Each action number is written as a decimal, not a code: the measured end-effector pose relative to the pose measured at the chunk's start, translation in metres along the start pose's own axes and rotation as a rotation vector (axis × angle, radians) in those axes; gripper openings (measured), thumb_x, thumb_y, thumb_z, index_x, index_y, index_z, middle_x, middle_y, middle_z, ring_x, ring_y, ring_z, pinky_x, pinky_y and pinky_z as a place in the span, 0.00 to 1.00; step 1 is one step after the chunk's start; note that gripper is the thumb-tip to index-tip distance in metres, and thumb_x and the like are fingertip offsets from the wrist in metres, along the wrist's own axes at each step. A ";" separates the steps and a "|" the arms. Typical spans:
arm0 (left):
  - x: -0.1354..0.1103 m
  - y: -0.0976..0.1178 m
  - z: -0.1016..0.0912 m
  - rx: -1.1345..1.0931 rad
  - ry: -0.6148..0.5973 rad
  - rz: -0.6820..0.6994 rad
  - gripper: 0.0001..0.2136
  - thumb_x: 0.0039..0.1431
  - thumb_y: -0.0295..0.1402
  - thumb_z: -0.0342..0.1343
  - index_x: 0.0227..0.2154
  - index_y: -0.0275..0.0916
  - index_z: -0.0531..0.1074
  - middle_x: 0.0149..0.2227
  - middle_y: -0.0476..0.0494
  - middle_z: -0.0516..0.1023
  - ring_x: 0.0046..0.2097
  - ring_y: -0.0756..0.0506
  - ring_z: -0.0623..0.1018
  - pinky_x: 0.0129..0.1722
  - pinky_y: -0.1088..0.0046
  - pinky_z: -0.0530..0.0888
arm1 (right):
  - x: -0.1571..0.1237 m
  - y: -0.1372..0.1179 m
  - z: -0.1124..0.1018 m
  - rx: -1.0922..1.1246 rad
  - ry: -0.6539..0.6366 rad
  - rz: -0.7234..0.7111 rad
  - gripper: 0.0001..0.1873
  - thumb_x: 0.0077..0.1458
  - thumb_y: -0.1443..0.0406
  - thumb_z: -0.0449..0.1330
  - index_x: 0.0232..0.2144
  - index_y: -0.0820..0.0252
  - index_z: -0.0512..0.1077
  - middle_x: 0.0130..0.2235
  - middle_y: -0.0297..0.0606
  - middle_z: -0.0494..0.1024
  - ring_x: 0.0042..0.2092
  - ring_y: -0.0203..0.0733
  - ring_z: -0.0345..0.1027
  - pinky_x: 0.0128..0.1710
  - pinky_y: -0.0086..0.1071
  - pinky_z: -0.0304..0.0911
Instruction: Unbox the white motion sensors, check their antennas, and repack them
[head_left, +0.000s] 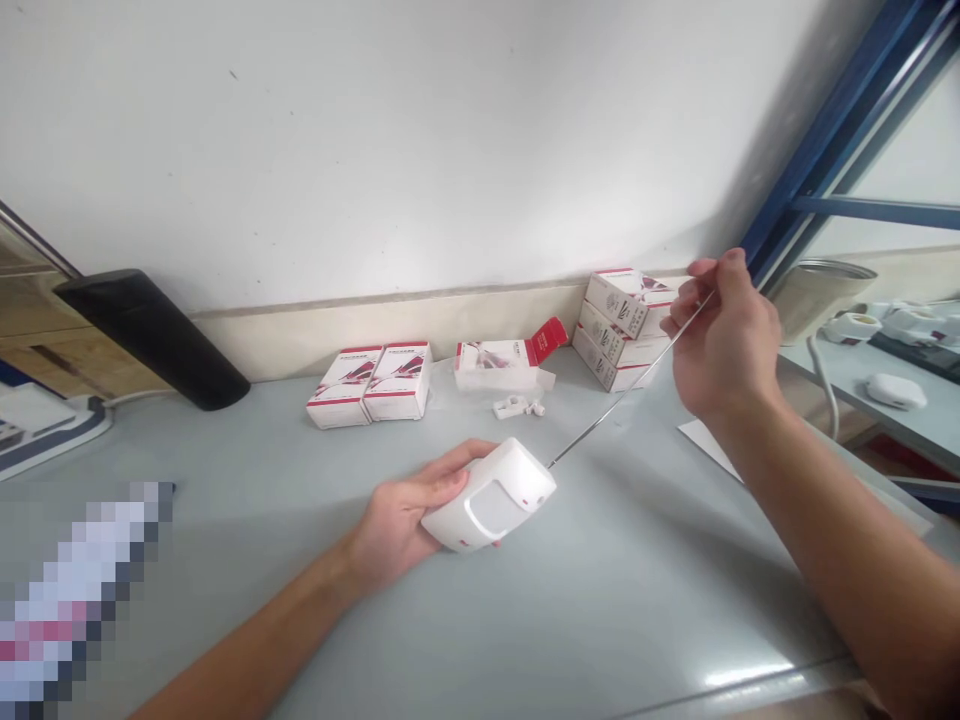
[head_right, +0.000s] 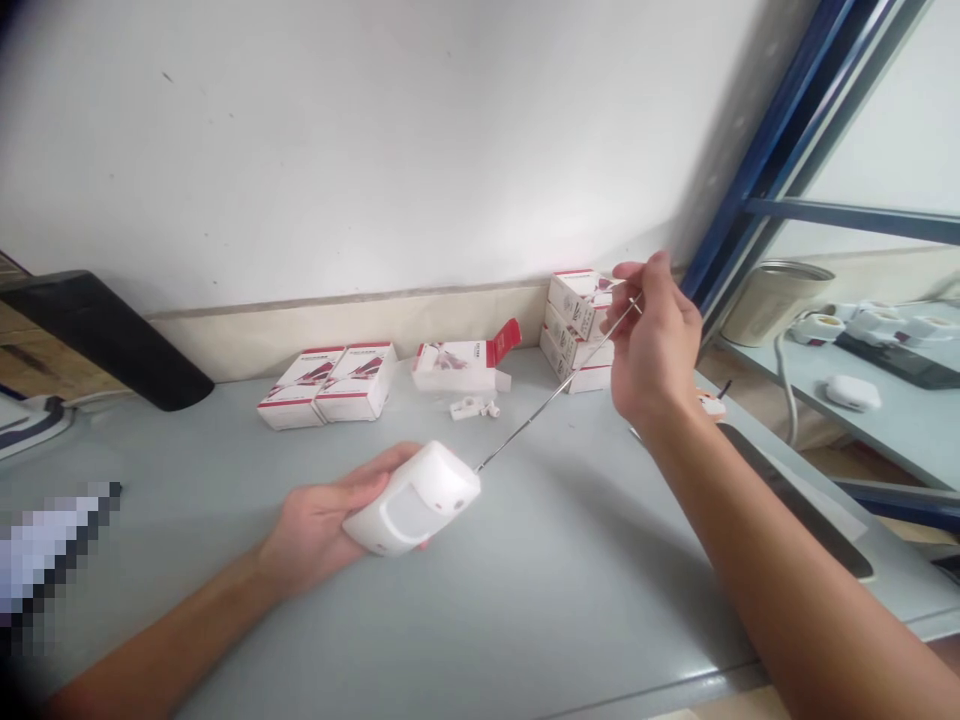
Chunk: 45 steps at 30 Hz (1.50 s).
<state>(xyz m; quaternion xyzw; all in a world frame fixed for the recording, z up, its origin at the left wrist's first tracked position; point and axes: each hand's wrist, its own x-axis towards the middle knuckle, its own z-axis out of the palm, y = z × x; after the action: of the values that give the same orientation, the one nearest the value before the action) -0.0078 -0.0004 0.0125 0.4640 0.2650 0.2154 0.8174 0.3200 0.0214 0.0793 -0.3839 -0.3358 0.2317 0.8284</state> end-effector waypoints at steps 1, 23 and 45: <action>-0.001 0.000 0.000 0.012 -0.002 0.006 0.20 0.66 0.44 0.58 0.57 0.45 0.77 0.50 0.39 0.78 0.44 0.40 0.77 0.44 0.62 0.73 | -0.002 0.001 0.001 -0.003 0.011 -0.009 0.19 0.65 0.53 0.65 0.32 0.63 0.77 0.25 0.27 0.62 0.24 0.30 0.55 0.24 0.29 0.49; 0.001 0.003 0.009 -0.018 -0.095 0.050 0.26 0.68 0.40 0.51 0.67 0.40 0.65 0.42 0.37 0.80 0.37 0.39 0.81 0.40 0.63 0.70 | -0.027 0.023 0.011 -0.167 -0.038 0.104 0.25 0.60 0.40 0.64 0.33 0.54 0.77 0.26 0.28 0.63 0.23 0.32 0.52 0.21 0.30 0.51; 0.003 0.006 0.008 -0.165 0.125 0.145 0.20 0.70 0.42 0.47 0.47 0.32 0.78 0.36 0.32 0.80 0.26 0.42 0.77 0.30 0.66 0.67 | -0.145 0.031 0.032 -0.193 -0.749 0.711 0.25 0.69 0.45 0.53 0.58 0.42 0.79 0.51 0.38 0.81 0.54 0.52 0.70 0.60 0.48 0.63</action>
<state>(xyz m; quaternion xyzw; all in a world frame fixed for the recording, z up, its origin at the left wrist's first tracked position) -0.0008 -0.0009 0.0200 0.3985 0.2627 0.3236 0.8170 0.1960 -0.0376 0.0154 -0.4395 -0.4780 0.5878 0.4826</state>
